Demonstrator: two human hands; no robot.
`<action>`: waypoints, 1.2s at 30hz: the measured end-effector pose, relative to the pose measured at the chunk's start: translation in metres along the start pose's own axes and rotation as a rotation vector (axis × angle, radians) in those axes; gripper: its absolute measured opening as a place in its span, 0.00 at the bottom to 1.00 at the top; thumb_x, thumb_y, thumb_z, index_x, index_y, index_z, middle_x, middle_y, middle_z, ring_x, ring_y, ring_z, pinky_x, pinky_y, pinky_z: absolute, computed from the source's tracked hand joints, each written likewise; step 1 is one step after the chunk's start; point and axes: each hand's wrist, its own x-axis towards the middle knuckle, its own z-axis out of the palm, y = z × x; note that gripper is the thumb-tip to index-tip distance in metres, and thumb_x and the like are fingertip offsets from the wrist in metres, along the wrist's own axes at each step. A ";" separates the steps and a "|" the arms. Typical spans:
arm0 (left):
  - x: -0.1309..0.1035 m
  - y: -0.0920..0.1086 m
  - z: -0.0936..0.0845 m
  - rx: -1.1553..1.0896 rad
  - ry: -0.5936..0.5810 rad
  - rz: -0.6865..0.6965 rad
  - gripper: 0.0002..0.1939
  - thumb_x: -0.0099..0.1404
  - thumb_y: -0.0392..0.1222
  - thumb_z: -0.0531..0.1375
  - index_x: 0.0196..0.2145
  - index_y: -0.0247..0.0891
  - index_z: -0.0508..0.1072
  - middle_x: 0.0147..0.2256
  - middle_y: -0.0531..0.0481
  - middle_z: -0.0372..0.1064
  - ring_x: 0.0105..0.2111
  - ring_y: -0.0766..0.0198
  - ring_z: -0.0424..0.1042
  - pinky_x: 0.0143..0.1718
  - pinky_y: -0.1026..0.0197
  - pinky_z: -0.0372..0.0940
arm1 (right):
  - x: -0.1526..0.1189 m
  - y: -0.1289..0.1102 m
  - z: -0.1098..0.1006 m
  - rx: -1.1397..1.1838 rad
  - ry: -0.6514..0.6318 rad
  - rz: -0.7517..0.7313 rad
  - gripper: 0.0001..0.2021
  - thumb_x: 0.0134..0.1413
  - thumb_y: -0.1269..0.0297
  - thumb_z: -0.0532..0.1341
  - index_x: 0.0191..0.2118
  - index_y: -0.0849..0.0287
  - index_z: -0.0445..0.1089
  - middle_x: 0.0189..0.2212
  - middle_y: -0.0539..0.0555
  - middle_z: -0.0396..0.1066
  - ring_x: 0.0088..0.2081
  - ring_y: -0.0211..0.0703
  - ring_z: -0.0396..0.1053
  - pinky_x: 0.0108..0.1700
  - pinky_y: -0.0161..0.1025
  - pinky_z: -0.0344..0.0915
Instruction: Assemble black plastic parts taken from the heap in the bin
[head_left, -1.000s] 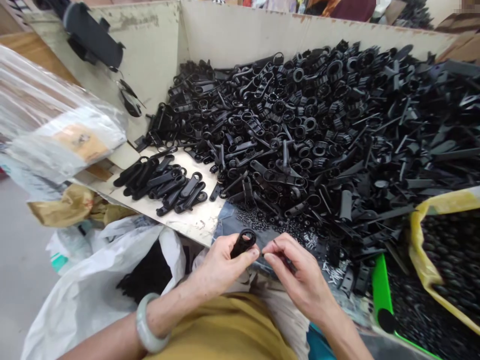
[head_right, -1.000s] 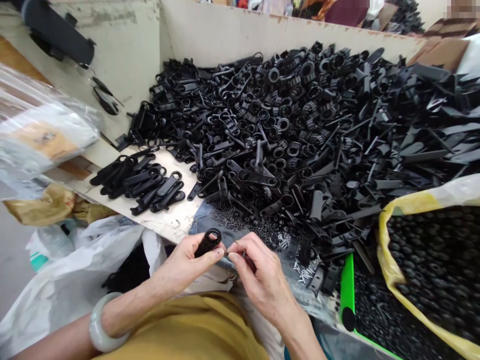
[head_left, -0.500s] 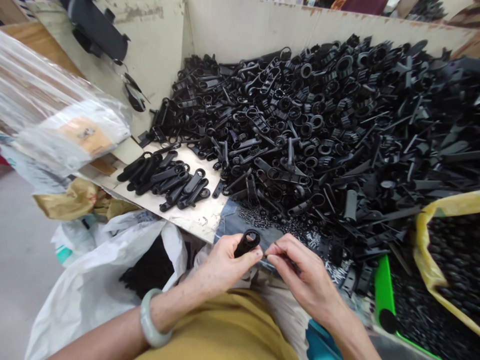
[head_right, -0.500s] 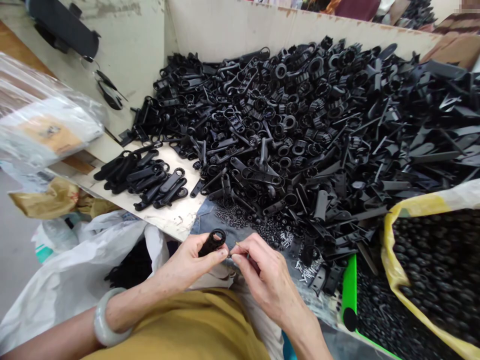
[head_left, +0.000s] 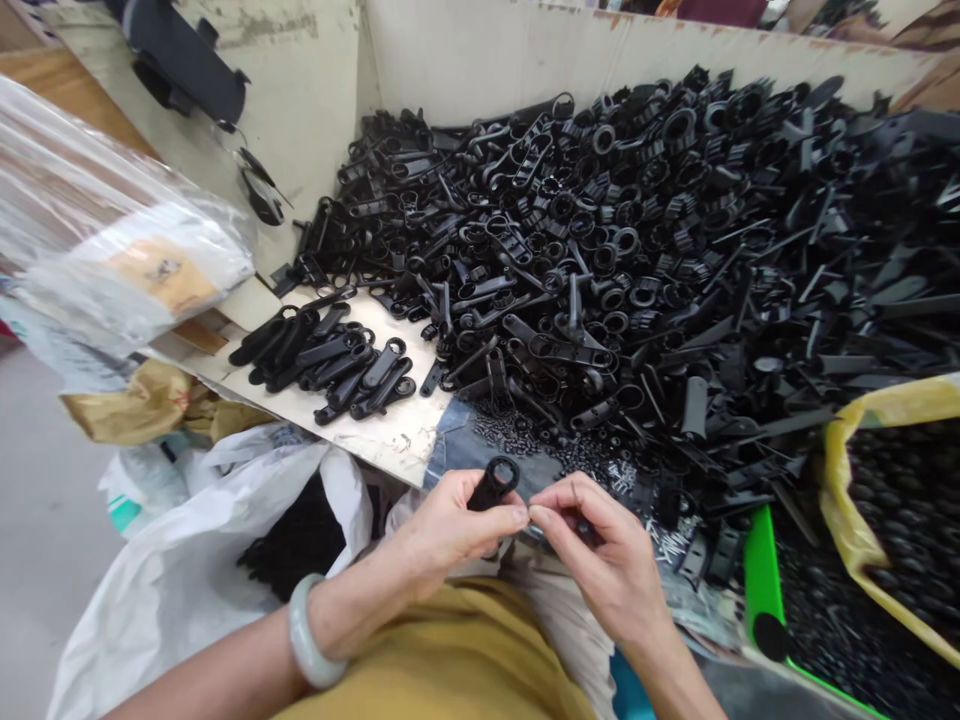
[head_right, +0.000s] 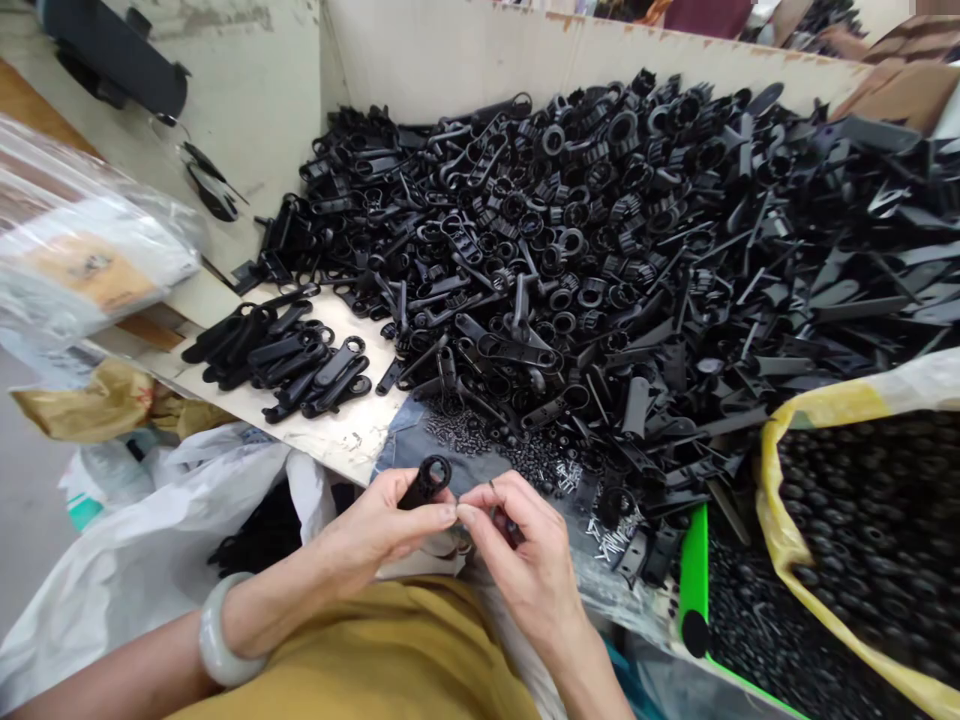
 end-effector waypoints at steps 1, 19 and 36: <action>0.000 0.000 0.001 -0.068 -0.006 -0.015 0.18 0.56 0.52 0.70 0.32 0.37 0.71 0.20 0.63 0.53 0.18 0.75 0.45 0.18 0.67 0.39 | -0.001 0.000 0.001 0.014 0.031 -0.018 0.05 0.65 0.70 0.64 0.37 0.55 0.76 0.31 0.49 0.73 0.29 0.36 0.70 0.30 0.32 0.64; 0.000 0.000 0.013 -0.254 0.019 -0.041 0.20 0.56 0.50 0.74 0.35 0.35 0.71 0.20 0.65 0.54 0.17 0.78 0.45 0.18 0.70 0.40 | -0.006 0.003 -0.001 -0.071 0.140 -0.179 0.07 0.61 0.76 0.66 0.41 0.57 0.78 0.32 0.51 0.76 0.28 0.36 0.73 0.27 0.31 0.67; -0.008 0.009 0.009 -0.157 -0.173 -0.141 0.21 0.58 0.37 0.61 0.49 0.39 0.65 0.27 0.56 0.70 0.24 0.70 0.61 0.27 0.66 0.53 | -0.006 0.008 -0.003 -0.095 0.178 -0.091 0.04 0.61 0.70 0.67 0.41 0.56 0.77 0.32 0.50 0.74 0.24 0.35 0.67 0.25 0.32 0.65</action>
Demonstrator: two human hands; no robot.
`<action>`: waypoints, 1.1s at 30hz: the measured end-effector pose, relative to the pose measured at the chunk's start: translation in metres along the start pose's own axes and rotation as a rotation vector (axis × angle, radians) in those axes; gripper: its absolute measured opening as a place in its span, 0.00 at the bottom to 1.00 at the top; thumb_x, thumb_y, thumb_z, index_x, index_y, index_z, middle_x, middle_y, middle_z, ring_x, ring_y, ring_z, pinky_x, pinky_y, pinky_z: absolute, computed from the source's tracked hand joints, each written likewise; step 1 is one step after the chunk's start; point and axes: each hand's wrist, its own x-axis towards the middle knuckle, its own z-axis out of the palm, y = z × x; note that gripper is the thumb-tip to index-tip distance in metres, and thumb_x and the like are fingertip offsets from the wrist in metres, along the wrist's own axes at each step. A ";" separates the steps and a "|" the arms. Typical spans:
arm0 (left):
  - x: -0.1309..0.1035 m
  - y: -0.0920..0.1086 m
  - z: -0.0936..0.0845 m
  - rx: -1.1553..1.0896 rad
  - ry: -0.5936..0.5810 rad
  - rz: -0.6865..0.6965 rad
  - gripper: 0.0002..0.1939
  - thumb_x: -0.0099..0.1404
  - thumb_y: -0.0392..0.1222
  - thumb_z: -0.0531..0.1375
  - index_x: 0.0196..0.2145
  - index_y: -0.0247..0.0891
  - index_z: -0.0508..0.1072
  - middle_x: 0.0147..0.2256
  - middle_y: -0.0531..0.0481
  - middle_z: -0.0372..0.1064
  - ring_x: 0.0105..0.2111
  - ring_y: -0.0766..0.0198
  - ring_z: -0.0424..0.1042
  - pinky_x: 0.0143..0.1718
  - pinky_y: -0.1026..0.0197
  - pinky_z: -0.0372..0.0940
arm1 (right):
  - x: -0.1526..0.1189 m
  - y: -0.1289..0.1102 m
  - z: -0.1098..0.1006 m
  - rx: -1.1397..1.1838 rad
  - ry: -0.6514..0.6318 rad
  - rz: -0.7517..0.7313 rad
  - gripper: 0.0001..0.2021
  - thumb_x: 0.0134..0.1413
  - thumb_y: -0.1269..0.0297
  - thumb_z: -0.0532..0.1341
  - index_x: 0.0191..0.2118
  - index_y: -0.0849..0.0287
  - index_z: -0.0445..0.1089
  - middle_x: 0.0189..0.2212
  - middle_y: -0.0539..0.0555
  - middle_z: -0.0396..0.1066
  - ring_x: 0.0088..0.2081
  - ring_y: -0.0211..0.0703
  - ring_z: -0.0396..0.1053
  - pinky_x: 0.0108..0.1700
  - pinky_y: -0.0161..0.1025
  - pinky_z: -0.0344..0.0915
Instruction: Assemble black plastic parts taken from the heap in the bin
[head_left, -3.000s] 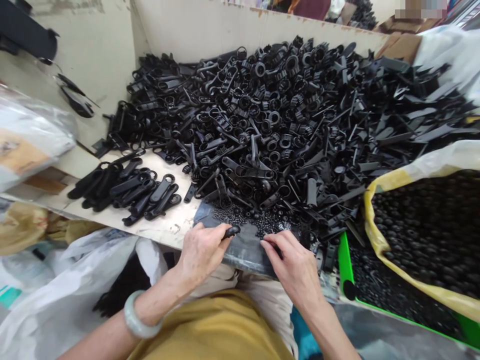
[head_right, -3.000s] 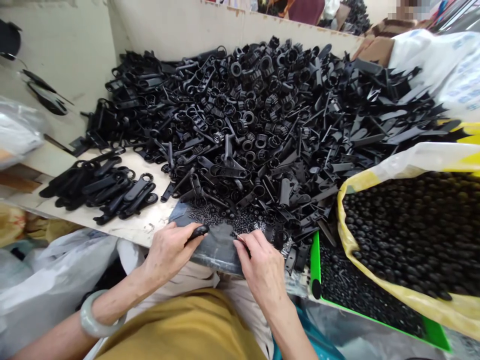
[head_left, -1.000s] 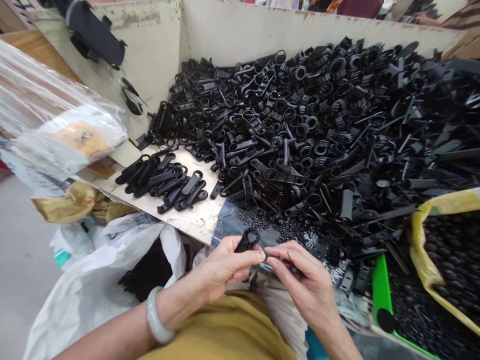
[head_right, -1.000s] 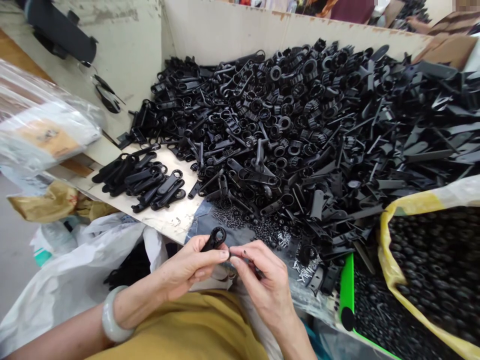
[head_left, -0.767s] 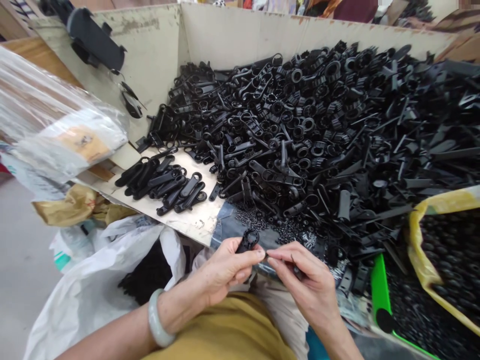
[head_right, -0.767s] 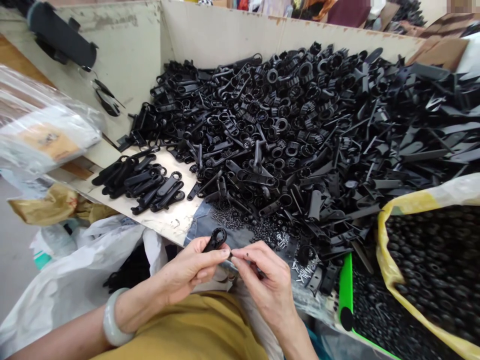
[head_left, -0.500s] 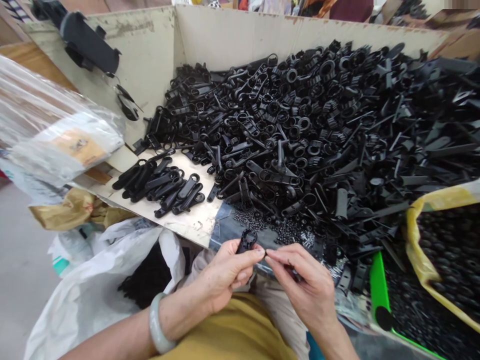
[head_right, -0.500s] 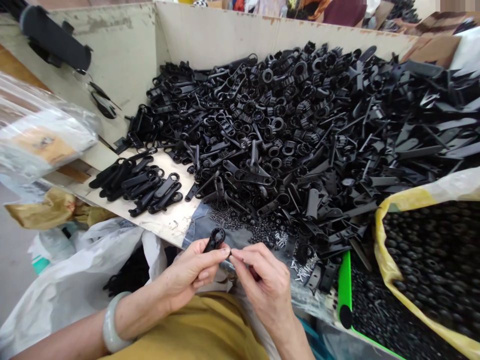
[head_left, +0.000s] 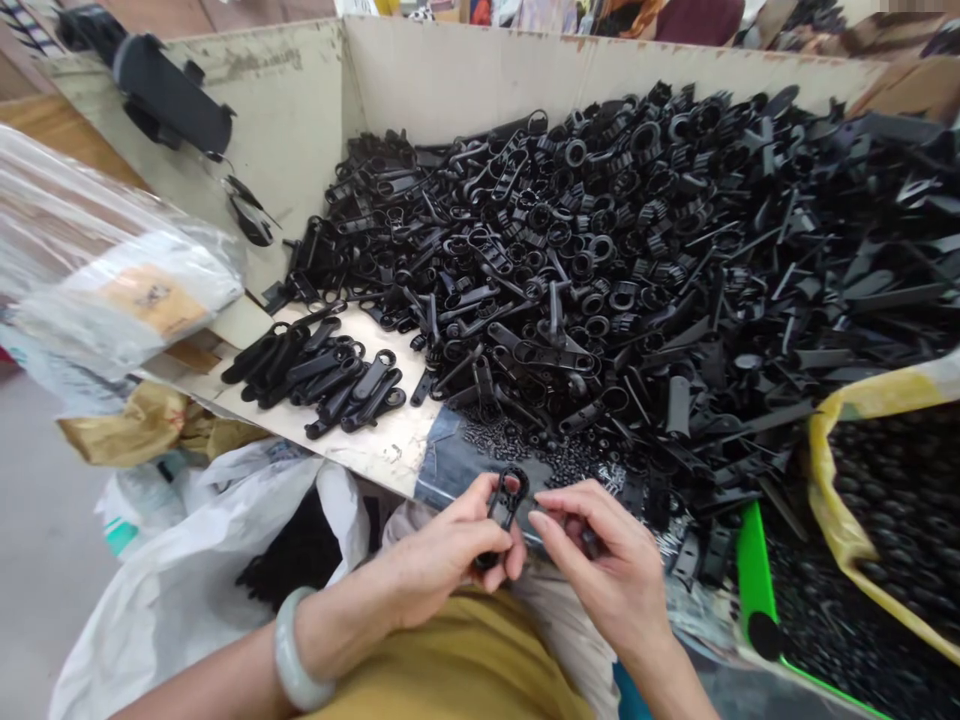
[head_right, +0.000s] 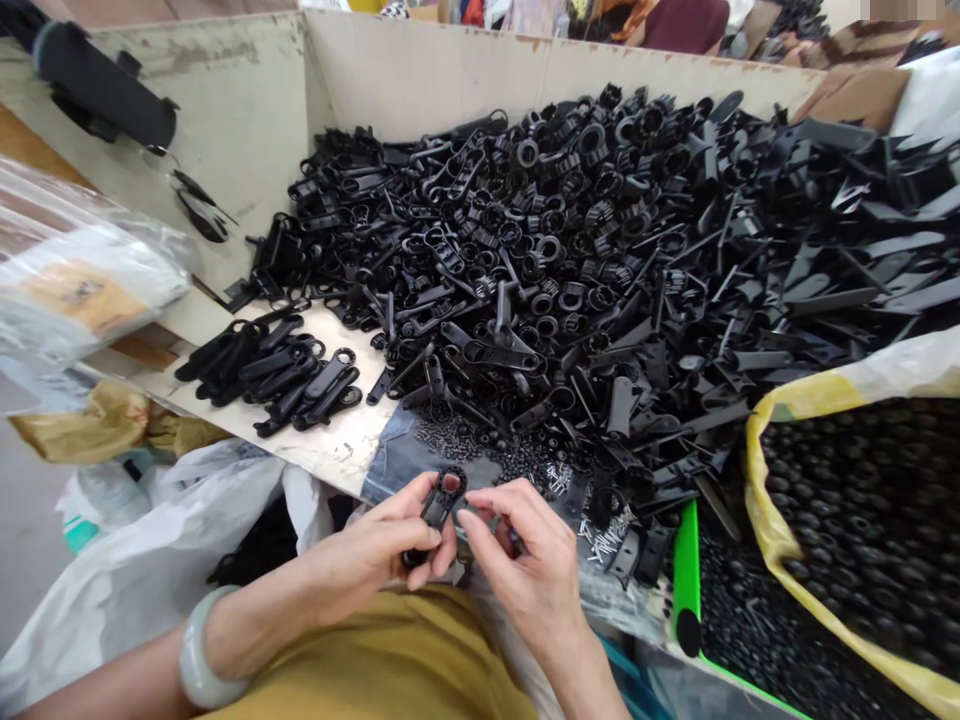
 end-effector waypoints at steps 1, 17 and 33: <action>0.000 -0.001 -0.002 0.023 0.009 0.013 0.19 0.58 0.37 0.61 0.48 0.40 0.64 0.28 0.56 0.70 0.24 0.71 0.61 0.29 0.66 0.54 | 0.001 -0.001 0.002 -0.002 -0.023 -0.018 0.04 0.62 0.70 0.66 0.41 0.56 0.77 0.31 0.51 0.75 0.25 0.35 0.68 0.26 0.32 0.66; 0.004 -0.017 -0.012 0.443 0.109 0.191 0.11 0.71 0.42 0.56 0.50 0.41 0.68 0.32 0.55 0.66 0.29 0.67 0.62 0.33 0.63 0.58 | 0.003 -0.014 0.015 0.040 -0.085 0.101 0.10 0.67 0.70 0.62 0.32 0.55 0.74 0.26 0.48 0.70 0.26 0.37 0.67 0.30 0.33 0.64; 0.017 -0.017 -0.024 0.557 0.184 0.318 0.14 0.76 0.51 0.51 0.40 0.39 0.67 0.22 0.59 0.60 0.23 0.67 0.57 0.27 0.64 0.53 | -0.006 -0.022 -0.002 -0.202 -0.207 0.000 0.14 0.73 0.67 0.52 0.58 0.55 0.68 0.38 0.54 0.78 0.33 0.39 0.78 0.33 0.32 0.73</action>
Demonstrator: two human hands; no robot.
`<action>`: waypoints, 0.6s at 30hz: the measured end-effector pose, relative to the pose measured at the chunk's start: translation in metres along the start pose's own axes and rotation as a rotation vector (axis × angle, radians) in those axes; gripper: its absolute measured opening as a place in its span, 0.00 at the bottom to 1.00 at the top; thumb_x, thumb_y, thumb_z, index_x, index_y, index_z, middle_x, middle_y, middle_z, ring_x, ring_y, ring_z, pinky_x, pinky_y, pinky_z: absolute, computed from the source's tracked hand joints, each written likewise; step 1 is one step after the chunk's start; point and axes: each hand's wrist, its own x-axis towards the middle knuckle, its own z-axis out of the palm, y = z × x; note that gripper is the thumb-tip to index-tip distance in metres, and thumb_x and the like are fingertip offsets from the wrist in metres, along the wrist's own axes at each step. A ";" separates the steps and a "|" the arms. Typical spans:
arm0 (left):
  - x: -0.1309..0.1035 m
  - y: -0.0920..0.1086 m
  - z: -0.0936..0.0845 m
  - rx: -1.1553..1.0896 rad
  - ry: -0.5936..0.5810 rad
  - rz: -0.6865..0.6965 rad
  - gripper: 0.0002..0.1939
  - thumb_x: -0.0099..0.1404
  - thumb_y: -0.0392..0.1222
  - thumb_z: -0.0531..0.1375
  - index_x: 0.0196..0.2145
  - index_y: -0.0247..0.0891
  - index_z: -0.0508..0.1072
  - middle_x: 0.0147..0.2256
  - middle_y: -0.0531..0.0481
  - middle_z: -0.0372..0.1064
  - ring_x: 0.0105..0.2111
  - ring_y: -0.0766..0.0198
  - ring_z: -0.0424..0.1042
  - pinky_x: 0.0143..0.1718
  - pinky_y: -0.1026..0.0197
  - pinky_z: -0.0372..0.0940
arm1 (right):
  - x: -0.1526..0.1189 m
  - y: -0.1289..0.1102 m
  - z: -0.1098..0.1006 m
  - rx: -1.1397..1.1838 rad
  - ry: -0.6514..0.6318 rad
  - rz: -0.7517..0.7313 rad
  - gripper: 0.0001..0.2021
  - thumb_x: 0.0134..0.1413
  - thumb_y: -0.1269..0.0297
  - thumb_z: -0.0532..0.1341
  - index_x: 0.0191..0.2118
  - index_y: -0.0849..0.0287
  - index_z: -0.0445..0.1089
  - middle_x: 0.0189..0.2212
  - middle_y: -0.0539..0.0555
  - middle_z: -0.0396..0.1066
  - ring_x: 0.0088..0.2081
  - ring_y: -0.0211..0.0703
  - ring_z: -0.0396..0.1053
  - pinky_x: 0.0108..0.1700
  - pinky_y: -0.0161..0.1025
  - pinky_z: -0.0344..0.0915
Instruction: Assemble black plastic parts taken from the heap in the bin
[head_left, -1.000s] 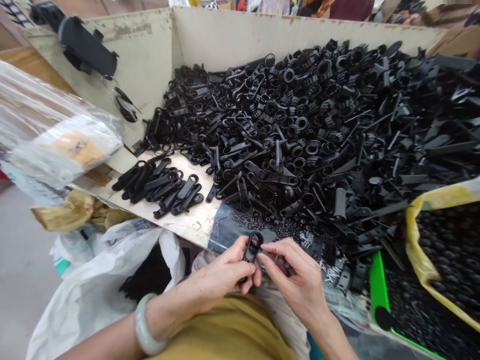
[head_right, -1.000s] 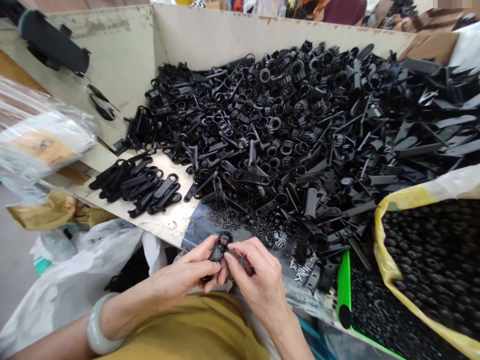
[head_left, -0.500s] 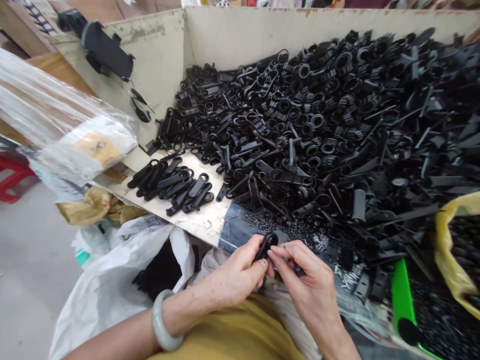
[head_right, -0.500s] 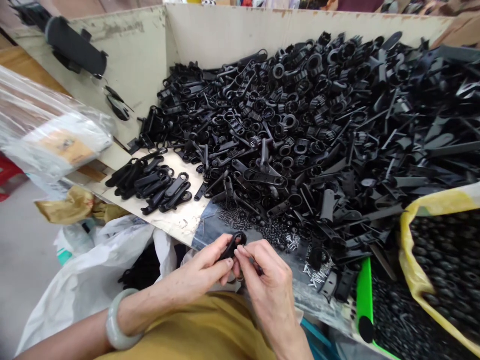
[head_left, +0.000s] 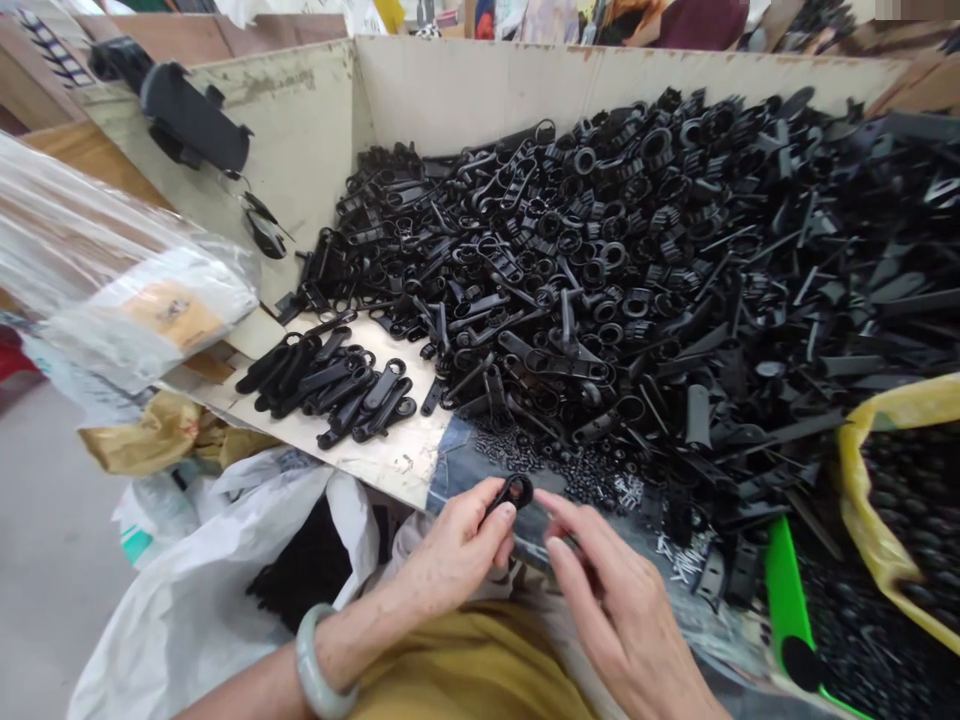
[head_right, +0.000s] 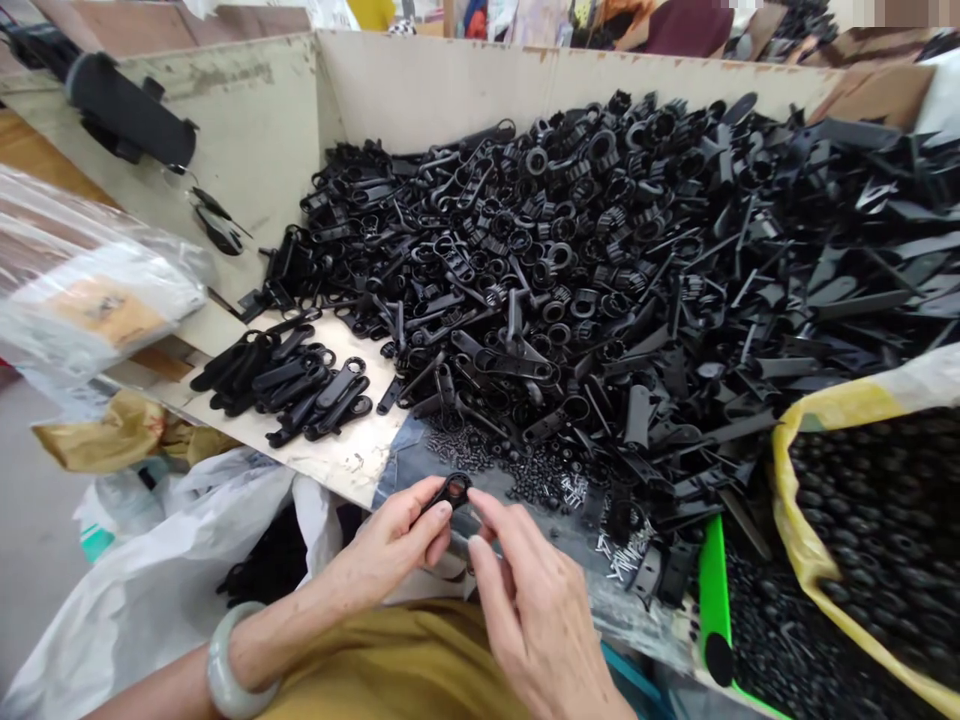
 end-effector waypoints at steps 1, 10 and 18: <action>0.000 -0.001 0.000 0.004 -0.001 -0.005 0.14 0.76 0.52 0.51 0.40 0.39 0.68 0.21 0.59 0.60 0.22 0.68 0.56 0.27 0.64 0.53 | -0.001 0.001 -0.001 0.009 0.011 0.028 0.13 0.73 0.67 0.52 0.57 0.55 0.67 0.37 0.54 0.78 0.32 0.39 0.78 0.33 0.32 0.73; -0.002 0.007 0.003 0.066 0.009 -0.019 0.16 0.76 0.52 0.50 0.44 0.37 0.68 0.21 0.60 0.59 0.23 0.67 0.56 0.29 0.63 0.54 | -0.005 0.012 0.017 -0.050 -0.050 -0.008 0.14 0.72 0.73 0.50 0.54 0.55 0.69 0.38 0.54 0.78 0.34 0.41 0.80 0.40 0.34 0.76; -0.002 0.003 0.004 -0.005 0.003 -0.030 0.16 0.76 0.55 0.50 0.41 0.39 0.66 0.22 0.60 0.58 0.22 0.68 0.55 0.28 0.63 0.53 | -0.006 0.018 0.016 -0.008 -0.054 0.001 0.16 0.71 0.73 0.51 0.55 0.56 0.72 0.41 0.56 0.80 0.36 0.43 0.81 0.42 0.36 0.78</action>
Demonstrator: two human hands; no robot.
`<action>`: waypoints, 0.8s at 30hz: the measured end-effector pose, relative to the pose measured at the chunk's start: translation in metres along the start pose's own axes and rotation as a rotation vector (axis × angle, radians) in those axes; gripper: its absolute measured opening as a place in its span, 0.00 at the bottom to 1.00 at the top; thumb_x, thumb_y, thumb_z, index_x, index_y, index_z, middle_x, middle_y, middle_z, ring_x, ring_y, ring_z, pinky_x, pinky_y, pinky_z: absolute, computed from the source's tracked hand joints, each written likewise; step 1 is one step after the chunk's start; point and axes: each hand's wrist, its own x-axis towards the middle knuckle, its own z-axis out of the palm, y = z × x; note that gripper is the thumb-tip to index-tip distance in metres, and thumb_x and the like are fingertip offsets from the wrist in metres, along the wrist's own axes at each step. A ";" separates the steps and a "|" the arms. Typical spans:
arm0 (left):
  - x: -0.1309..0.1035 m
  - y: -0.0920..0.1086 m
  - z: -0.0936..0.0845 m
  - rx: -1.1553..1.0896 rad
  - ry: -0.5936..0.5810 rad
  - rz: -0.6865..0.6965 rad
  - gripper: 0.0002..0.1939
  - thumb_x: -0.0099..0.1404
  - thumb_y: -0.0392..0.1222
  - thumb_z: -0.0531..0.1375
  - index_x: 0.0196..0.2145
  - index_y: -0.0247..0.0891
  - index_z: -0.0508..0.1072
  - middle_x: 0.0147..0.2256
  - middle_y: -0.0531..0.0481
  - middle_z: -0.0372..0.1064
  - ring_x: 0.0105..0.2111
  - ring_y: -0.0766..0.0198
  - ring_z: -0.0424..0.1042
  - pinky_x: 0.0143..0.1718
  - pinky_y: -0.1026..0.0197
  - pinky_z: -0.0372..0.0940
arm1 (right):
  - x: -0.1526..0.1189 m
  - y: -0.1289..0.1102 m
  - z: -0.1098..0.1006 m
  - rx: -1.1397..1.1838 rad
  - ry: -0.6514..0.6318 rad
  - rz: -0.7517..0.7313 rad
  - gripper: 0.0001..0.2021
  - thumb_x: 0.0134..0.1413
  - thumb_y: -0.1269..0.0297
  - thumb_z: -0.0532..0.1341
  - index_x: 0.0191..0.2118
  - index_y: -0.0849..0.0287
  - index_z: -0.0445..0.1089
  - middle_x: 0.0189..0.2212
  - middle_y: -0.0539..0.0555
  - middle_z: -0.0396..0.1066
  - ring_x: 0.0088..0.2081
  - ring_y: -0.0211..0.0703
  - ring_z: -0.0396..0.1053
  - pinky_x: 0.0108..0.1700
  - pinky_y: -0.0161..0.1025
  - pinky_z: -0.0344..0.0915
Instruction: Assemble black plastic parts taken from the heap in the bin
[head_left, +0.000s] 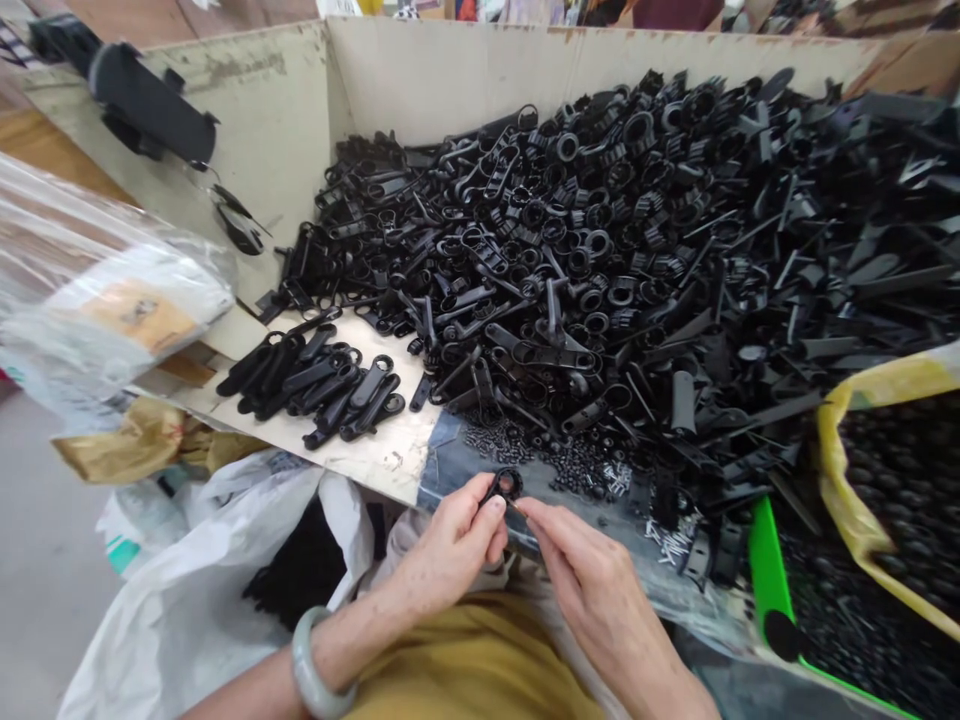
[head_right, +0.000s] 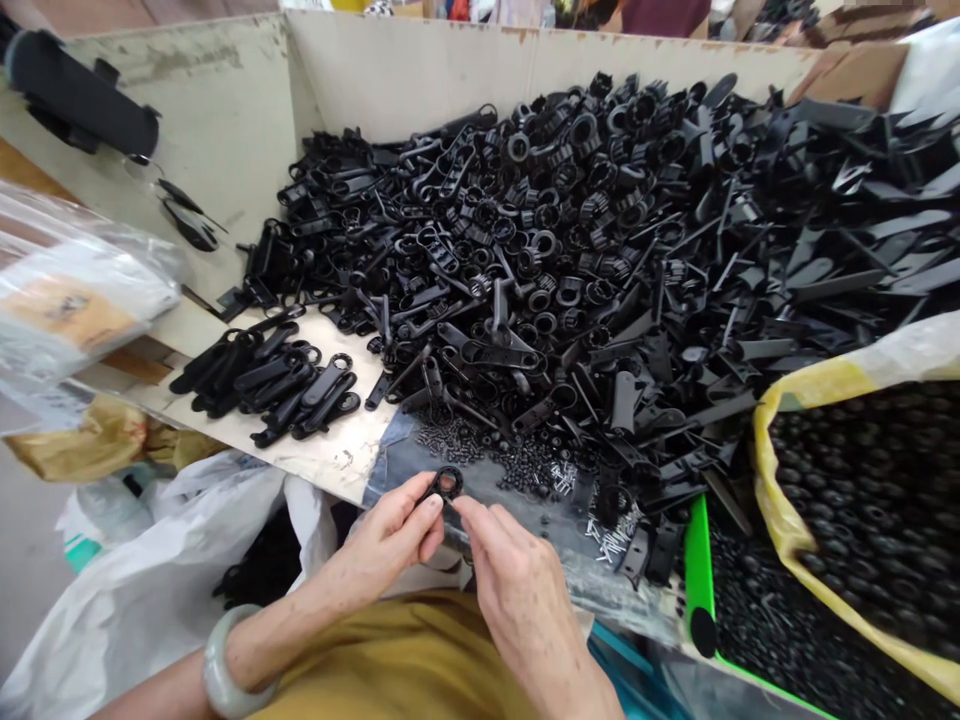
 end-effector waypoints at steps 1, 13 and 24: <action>0.000 -0.001 0.000 0.004 -0.001 0.002 0.16 0.76 0.54 0.50 0.41 0.38 0.65 0.22 0.60 0.58 0.22 0.68 0.55 0.28 0.63 0.53 | 0.000 0.000 0.000 0.002 -0.002 0.002 0.16 0.71 0.73 0.51 0.55 0.56 0.73 0.41 0.56 0.81 0.37 0.44 0.82 0.42 0.36 0.78; 0.004 0.005 0.001 -0.002 -0.015 0.014 0.13 0.76 0.52 0.49 0.39 0.40 0.63 0.21 0.61 0.55 0.21 0.68 0.52 0.26 0.63 0.51 | 0.005 0.005 -0.001 0.133 -0.010 0.042 0.15 0.72 0.71 0.54 0.54 0.55 0.74 0.48 0.56 0.81 0.46 0.44 0.81 0.47 0.35 0.77; 0.005 -0.010 0.003 0.011 0.025 -0.006 0.12 0.76 0.50 0.49 0.38 0.40 0.63 0.20 0.62 0.57 0.21 0.69 0.55 0.25 0.65 0.53 | 0.013 0.007 -0.006 0.025 -0.163 -0.003 0.16 0.69 0.76 0.52 0.50 0.56 0.75 0.41 0.55 0.82 0.40 0.43 0.82 0.41 0.35 0.77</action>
